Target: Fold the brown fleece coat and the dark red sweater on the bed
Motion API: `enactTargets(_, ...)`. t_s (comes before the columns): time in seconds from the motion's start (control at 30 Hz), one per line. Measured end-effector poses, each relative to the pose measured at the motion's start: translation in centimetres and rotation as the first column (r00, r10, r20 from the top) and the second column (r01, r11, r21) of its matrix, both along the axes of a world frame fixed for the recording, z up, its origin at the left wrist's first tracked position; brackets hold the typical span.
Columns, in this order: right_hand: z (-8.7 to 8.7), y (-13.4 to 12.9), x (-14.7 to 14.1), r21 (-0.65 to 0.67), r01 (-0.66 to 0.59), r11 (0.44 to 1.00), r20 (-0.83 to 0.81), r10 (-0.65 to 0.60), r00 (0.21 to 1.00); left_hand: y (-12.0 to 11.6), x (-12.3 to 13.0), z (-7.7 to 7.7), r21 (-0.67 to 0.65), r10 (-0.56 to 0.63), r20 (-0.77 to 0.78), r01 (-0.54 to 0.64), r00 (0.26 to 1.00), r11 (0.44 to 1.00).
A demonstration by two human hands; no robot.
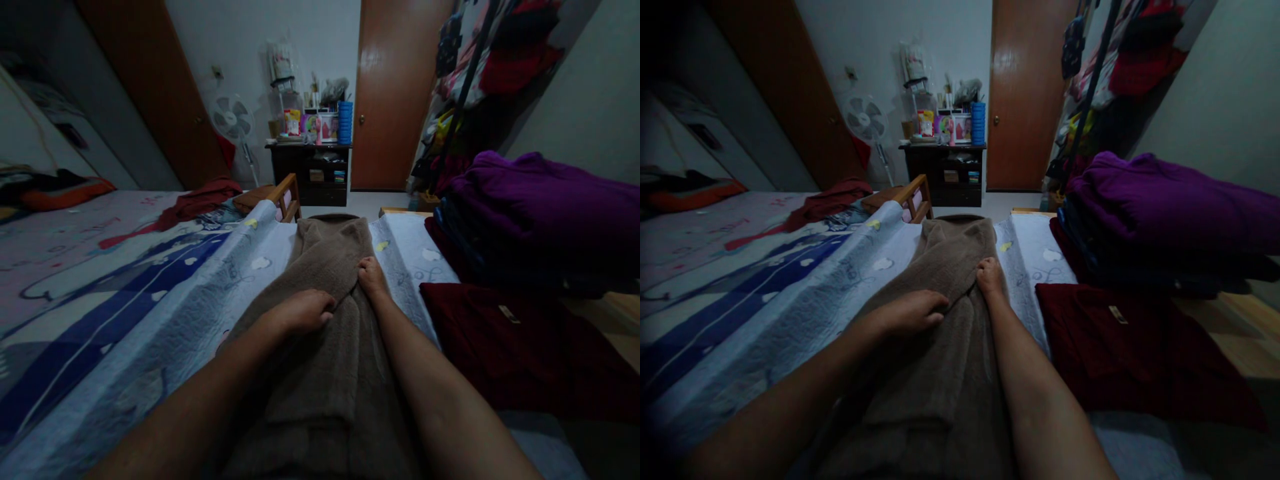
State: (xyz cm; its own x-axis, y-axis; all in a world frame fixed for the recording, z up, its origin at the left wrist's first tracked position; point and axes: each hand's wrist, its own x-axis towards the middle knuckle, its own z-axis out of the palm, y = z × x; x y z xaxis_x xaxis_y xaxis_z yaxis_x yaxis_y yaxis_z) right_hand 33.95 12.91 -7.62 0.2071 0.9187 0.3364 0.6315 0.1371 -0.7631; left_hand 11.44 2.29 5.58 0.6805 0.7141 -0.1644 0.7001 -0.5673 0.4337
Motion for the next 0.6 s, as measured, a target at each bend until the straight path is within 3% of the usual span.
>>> enactTargets(0.1, 0.1, 0.1, 0.3, -0.002, -0.002, 1.000, -0.038, 0.002, 0.999, 1.4, -1.2, 0.5, -0.031, 0.028, 0.128, -0.024, 0.991, 0.999)
enactTargets(0.17, 0.2, 0.2, 0.8, -0.005, -0.001, 1.000, -0.071, 0.000, 0.997, 2.9, -2.7, 0.6, 0.053, 0.170, 0.182, -0.182, 0.969, 0.982)
enactTargets(0.27, 0.3, 0.3, 1.7, -0.002, 0.026, 1.000, -0.118, -0.026, 0.993, 4.9, -5.6, -0.4, 0.146, 0.456, 0.110, -0.468, 0.883, 0.871)
enactTargets(0.33, 0.3, 0.2, 2.1, -0.003, 0.063, 0.998, -0.134, -0.062, 0.989, 5.8, -7.5, -1.3, 0.036, 0.562, 0.030, -0.563, 0.826, 0.826)
enactTargets(0.43, 0.3, 0.0, 2.1, -0.010, 0.068, 0.998, -0.109, -0.068, 0.992, 6.2, -9.6, -2.4, -0.146, 0.606, -0.020, -0.602, 0.795, 0.785)
enactTargets(0.6, 0.6, -0.3, 0.5, -0.031, -0.019, 0.999, 0.045, 0.021, 0.999, 6.0, -10.2, -1.7, -0.421, 0.639, 0.071, -0.558, 0.766, 0.715)
